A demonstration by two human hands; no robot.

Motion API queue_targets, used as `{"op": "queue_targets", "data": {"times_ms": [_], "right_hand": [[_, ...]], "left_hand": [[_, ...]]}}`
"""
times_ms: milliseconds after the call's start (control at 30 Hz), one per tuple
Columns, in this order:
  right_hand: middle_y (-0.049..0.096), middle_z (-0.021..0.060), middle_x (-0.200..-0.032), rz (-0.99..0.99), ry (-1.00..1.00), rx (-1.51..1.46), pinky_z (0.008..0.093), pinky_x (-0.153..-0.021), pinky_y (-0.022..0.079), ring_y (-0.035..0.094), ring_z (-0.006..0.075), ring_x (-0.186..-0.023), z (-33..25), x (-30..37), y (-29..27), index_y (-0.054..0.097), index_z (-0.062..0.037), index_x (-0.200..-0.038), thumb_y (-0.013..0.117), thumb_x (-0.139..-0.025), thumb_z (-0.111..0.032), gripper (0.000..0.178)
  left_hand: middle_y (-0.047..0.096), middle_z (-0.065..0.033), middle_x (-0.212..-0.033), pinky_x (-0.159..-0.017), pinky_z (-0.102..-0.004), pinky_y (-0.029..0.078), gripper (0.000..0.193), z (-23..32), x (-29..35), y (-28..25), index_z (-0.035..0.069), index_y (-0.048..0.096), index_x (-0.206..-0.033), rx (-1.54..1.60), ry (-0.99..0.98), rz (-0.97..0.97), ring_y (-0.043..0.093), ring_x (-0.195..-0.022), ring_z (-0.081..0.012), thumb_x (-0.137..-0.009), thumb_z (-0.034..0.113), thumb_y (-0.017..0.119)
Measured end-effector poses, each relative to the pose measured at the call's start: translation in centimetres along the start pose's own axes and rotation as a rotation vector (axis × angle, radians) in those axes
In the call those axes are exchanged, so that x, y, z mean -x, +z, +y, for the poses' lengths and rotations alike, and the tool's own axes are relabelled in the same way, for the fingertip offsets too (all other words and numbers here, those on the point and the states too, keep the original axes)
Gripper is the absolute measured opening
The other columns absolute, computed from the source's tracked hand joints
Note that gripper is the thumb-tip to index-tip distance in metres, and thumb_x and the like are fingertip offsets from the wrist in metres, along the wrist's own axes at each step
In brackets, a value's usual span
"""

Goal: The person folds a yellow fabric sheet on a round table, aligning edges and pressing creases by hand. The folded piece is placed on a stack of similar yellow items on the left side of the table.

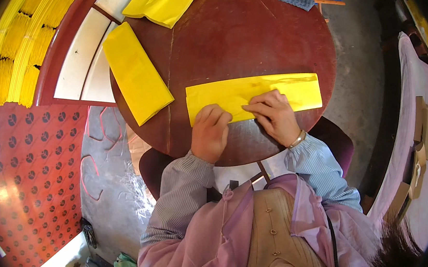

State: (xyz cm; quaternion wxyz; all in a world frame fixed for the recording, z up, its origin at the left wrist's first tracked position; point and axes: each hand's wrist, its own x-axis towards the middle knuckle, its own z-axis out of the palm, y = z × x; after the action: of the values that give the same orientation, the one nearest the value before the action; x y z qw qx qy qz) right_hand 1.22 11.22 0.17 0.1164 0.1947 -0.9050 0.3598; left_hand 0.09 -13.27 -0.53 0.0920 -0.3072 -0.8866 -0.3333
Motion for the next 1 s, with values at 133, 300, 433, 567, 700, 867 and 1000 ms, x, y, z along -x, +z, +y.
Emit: {"op": "queue_targets", "data": {"times_ms": [133,300,433,567,700,867,1000], "right_hand": [[0.074,0.0029,-0.099,0.084,0.082,-0.028,0.0413,-0.087,0.047,0.064,0.0255,-0.098,1.1,1.7,-1.2,0.085,-0.0120,-0.098,0.081,-0.083,-0.005,0.017],[0.073,0.0050,-0.085,0.120,0.147,-0.031,0.0417,-0.083,0.046,0.064,0.0251,-0.084,1.7,2.3,-2.3,0.082,-0.0090,-0.092,0.085,-0.082,-0.009,0.010],[0.070,0.0065,-0.078,0.140,0.220,0.029,0.0412,-0.074,0.047,0.063,0.0252,-0.074,1.5,2.6,-2.5,0.077,-0.0068,-0.086,0.086,-0.080,-0.009,0.012],[0.065,0.0085,-0.077,0.223,0.295,0.089,0.0400,-0.065,0.048,0.063,0.0267,-0.074,1.8,3.3,-3.7,0.071,-0.0054,-0.083,0.087,-0.079,-0.008,0.017],[0.065,0.0111,-0.088,0.296,0.322,0.197,0.0399,-0.072,0.054,0.064,0.0271,-0.083,2.4,4.4,-5.0,0.071,-0.0037,-0.090,0.085,-0.079,-0.008,0.018],[0.069,0.0079,-0.090,0.280,0.395,0.322,0.0421,-0.078,0.051,0.065,0.0275,-0.085,3.2,5.2,-6.9,0.075,-0.0077,-0.093,0.083,-0.078,-0.014,0.018],[0.072,0.0038,-0.104,0.191,0.235,0.487,0.0430,-0.085,0.047,0.064,0.0266,-0.102,2.5,4.4,-7.2,0.079,-0.0131,-0.102,0.081,-0.076,-0.015,0.026]], "left_hand": [[0.063,-0.0132,-0.110,-0.100,-0.0480,0.049,0.031,-0.2,2.3,-1.5,0.007,0.069,-0.110,-0.084,-0.050,-0.006,0.062,-0.109,-0.0356,-0.080,0.002,0.075],[0.063,-0.0113,-0.111,-0.098,-0.0448,0.047,0.032,0.5,2.3,-1.5,0.011,0.073,-0.117,-0.082,-0.132,0.054,0.062,-0.106,-0.0319,-0.087,0.009,0.080],[0.061,-0.0092,-0.110,-0.098,-0.0431,0.044,0.034,0.4,1.5,-1.1,0.015,0.074,-0.124,-0.198,-0.068,0.075,0.060,-0.107,-0.0293,-0.091,0.020,0.082],[0.063,-0.0104,-0.109,-0.096,-0.0429,0.044,0.038,0.0,1.4,-1.2,0.012,0.075,-0.124,-0.220,-0.097,0.040,0.060,-0.104,-0.0297,-0.087,0.016,0.084],[0.065,-0.0105,-0.112,-0.097,-0.0455,0.046,0.040,0.5,0.2,-0.4,0.012,0.074,-0.126,-0.173,-0.063,0.097,0.061,-0.109,-0.0316,-0.087,0.011,0.079],[0.068,-0.0110,-0.124,-0.099,-0.0460,0.050,0.046,2.1,-2.5,1.3,0.012,0.073,-0.130,-0.049,0.057,-0.072,0.062,-0.119,-0.0334,-0.086,0.000,0.066],[0.069,-0.0099,-0.123,-0.099,-0.0435,0.051,0.040,2.8,-3.9,1.6,0.013,0.073,-0.126,-0.102,0.174,-0.210,0.063,-0.118,-0.0316,-0.089,0.003,0.062]]}}
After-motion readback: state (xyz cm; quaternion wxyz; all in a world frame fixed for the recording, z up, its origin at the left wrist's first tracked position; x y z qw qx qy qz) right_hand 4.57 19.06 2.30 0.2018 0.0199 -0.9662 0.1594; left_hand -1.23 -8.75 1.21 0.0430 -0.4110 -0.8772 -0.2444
